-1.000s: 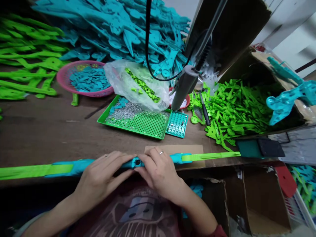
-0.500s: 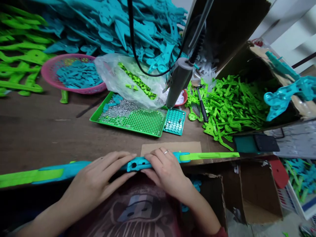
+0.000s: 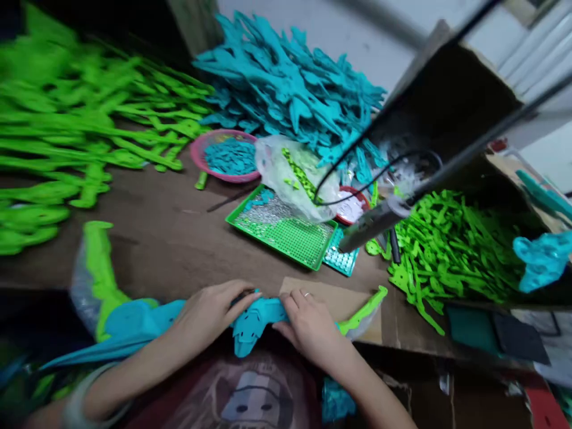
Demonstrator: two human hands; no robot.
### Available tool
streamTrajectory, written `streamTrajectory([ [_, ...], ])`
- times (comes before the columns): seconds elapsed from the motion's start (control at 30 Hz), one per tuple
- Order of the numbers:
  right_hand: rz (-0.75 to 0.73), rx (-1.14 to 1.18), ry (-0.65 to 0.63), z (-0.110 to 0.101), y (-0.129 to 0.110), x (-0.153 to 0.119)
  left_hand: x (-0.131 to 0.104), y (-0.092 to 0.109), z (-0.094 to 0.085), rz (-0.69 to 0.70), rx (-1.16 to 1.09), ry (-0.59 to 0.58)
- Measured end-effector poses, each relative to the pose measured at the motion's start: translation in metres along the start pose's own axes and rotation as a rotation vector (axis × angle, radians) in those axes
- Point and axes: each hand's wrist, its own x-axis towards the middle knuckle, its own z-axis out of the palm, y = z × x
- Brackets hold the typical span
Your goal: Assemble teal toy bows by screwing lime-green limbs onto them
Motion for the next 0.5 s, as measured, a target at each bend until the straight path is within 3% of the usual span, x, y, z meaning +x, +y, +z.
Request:
streamTrajectory([
  [0.07,-0.017,-0.065,0.008,0.004,0.0,0.007,-0.019,-0.003,0.0,0.015,-0.155,0.17],
  [0.13,-0.082,-0.121,0.012,-0.003,0.001,0.011,-0.049,-0.002,0.003,-0.059,-0.404,0.158],
  [0.23,-0.235,-0.136,0.014,-0.037,0.0,0.029,-0.087,0.001,0.016,-0.427,-0.989,-0.255],
  [0.27,-0.27,-0.141,0.039,-0.052,-0.004,0.042,-0.092,0.001,0.021,-0.55,-1.174,-0.337],
  [0.3,-0.284,-0.154,0.079,-0.068,-0.012,0.057,-0.093,0.001,0.026,-0.648,-1.315,-0.358],
  [0.37,-0.27,-0.224,0.212,-0.095,-0.038,0.091,-0.084,-0.001,0.034,-0.759,-1.447,-0.291],
  [0.43,-0.222,-0.313,0.309,-0.111,-0.073,0.12,-0.07,-0.002,0.04,-0.813,-1.414,-0.208],
  [0.5,-0.386,-0.398,0.303,-0.111,-0.106,0.135,-0.059,-0.004,0.046,-0.805,-1.321,-0.176],
])
